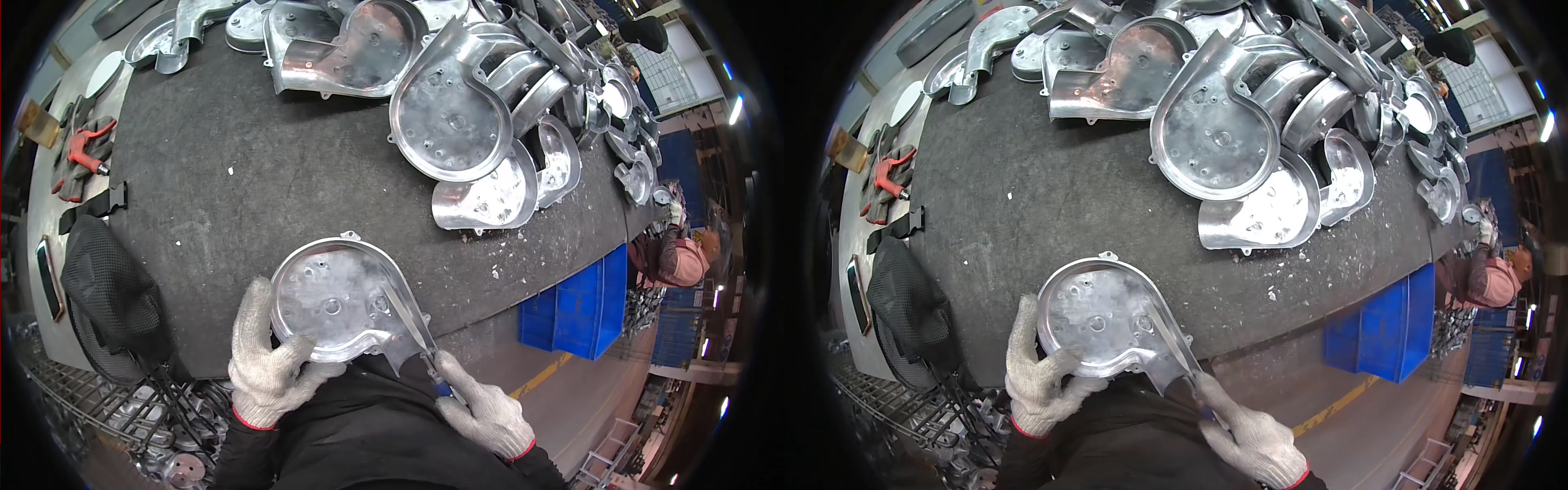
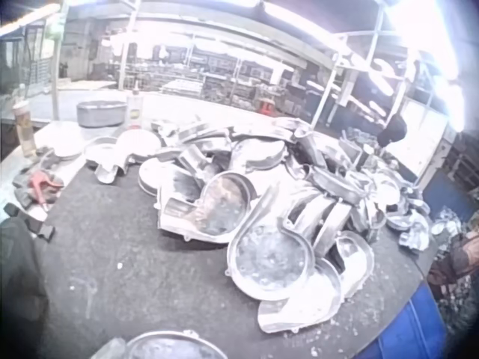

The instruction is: The person files metal casing components one at a time, using a handheld pneumatic file to deburr the inner contours and outer edges of each piece.

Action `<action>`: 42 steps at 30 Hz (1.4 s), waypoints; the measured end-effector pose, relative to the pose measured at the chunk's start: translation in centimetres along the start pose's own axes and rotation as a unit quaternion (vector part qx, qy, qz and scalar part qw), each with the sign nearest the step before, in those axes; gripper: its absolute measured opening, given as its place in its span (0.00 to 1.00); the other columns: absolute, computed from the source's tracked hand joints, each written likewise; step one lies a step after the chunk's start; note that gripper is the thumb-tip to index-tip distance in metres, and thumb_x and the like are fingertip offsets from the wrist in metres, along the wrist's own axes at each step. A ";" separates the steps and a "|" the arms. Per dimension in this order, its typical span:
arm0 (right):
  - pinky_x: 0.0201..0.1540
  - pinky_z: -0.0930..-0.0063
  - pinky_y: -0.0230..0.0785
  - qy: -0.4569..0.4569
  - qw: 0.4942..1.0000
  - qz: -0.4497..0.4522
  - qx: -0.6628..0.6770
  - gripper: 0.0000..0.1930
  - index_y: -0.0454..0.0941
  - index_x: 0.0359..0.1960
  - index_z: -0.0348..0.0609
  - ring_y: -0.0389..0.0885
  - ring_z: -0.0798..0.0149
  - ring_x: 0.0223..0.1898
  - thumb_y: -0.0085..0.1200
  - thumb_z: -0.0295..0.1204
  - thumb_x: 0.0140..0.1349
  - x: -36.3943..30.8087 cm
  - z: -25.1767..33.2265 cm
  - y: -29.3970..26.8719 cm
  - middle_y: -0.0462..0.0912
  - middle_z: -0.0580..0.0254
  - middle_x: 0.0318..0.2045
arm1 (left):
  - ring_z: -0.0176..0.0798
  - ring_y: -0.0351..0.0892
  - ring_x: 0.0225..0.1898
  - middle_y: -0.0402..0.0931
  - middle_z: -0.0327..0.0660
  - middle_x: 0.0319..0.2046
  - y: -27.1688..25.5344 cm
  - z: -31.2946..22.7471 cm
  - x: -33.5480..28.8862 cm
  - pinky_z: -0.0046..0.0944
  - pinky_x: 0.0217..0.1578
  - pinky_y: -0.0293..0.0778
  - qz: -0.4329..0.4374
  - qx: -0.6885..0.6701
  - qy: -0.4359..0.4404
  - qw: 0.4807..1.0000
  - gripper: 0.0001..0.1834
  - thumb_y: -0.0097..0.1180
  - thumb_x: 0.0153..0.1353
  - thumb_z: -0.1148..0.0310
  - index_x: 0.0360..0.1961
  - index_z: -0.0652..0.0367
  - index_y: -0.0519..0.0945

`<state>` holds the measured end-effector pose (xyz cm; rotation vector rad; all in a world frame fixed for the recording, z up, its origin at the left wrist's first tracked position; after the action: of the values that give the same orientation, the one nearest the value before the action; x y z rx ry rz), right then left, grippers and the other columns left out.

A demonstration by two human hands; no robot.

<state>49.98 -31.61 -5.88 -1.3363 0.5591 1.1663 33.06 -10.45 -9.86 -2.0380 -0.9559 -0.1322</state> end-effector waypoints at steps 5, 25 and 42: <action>0.56 0.55 0.76 -0.075 0.997 -0.014 -0.014 0.36 0.61 0.77 0.64 0.86 0.41 0.51 0.56 0.44 0.65 0.6 0.7 -0.7 0.87 0.46 0.49 | 0.76 0.78 0.55 0.70 0.78 0.58 0.1 0.4 0.2 0.61 0.50 0.79 0.013 -0.050 -0.031 0.998 0.29 0.81 0.35 0.49 0.29 0.59 0.81; 0.51 0.56 0.80 -0.106 0.985 0.057 -0.124 0.33 0.59 0.77 0.72 0.89 0.46 0.47 0.53 0.47 0.70 1.6 2.0 -1.3 0.88 0.53 0.50 | 0.82 0.70 0.62 0.63 0.76 0.67 0.3 0.8 0.0 0.69 0.59 0.74 0.038 -0.035 -0.019 0.998 0.30 0.81 0.37 0.49 0.33 0.58 0.82; 0.53 0.54 0.77 -0.013 0.996 0.053 -0.065 0.37 0.55 0.79 0.68 0.89 0.46 0.43 0.52 0.48 0.69 2.0 3.9 -3.3 0.89 0.47 0.43 | 0.81 0.72 0.60 0.62 0.77 0.67 0.1 0.5 0.1 0.67 0.57 0.75 0.012 -0.022 0.029 0.999 0.32 0.82 0.35 0.51 0.34 0.59 0.80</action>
<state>52.54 -26.78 -5.26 -1.4138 0.5492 1.3239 33.12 -10.08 -10.19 -2.0747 -0.8993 -0.2006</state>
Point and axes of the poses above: each hand's wrist, its own x-axis towards the middle knuckle, its own y-axis out of the palm, z = x × y, the point moved 7 cm from there along x, towards the middle knuckle
